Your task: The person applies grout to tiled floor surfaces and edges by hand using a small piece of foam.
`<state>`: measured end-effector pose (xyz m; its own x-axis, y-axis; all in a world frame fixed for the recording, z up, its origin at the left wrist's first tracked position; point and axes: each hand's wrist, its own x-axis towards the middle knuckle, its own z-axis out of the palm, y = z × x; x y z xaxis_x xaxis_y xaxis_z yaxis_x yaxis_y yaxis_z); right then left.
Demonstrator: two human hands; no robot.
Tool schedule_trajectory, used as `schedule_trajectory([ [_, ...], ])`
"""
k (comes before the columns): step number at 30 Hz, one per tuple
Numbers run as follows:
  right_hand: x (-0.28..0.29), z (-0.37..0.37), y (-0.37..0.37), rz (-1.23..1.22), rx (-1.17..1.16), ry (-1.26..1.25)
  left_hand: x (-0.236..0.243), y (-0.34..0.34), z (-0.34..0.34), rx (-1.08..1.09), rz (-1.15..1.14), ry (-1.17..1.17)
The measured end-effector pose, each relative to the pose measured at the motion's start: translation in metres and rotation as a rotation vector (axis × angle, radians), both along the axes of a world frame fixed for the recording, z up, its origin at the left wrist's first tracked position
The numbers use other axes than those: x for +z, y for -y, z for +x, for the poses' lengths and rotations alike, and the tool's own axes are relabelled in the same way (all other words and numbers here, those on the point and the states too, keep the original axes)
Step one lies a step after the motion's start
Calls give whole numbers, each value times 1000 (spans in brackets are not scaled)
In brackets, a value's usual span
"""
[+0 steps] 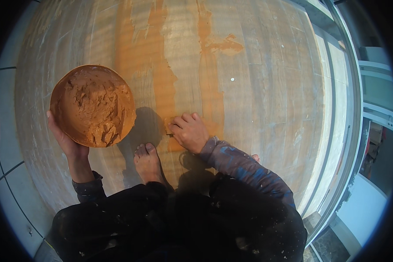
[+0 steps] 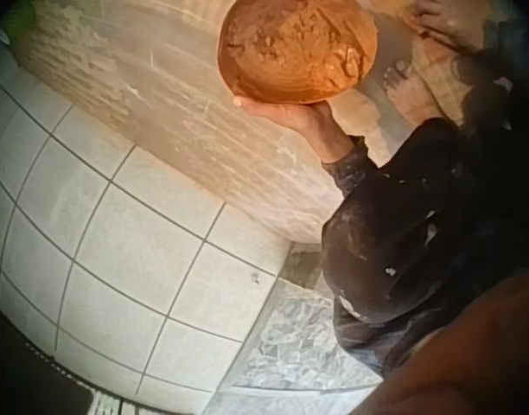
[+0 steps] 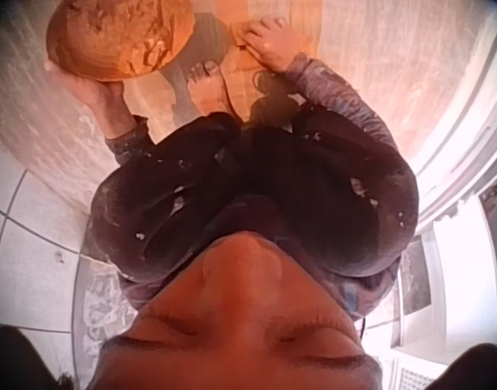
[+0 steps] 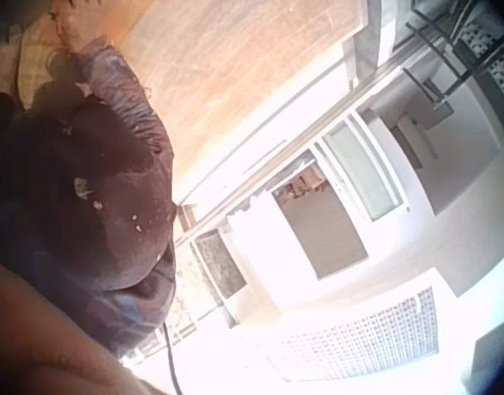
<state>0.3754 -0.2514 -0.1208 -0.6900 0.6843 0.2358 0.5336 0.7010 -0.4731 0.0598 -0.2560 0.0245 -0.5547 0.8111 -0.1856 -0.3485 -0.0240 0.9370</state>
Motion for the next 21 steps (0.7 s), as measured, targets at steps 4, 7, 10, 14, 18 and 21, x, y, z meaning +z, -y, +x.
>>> schedule_trajectory([
  [4, -10, 2, 40, 44, 248, 45, 16, 2, -5, 3, 11, -40],
  [7, 3, 11, 56, -169, 385, 43, 17, 8, -14, -15, 27, 5],
  [10, 18, 4, 24, -169, 176, -48, 17, 7, -16, 8, 9, 19],
  [14, 12, -36, -57, 48, -132, -37, 11, -4, -28, 11, 15, -17],
  [18, -25, -29, 14, -11, 206, 74, -2, -8, -29, 37, -2, -22],
  [21, -30, -14, 58, -106, 369, 15, -8, -2, -33, 42, -19, -12],
])
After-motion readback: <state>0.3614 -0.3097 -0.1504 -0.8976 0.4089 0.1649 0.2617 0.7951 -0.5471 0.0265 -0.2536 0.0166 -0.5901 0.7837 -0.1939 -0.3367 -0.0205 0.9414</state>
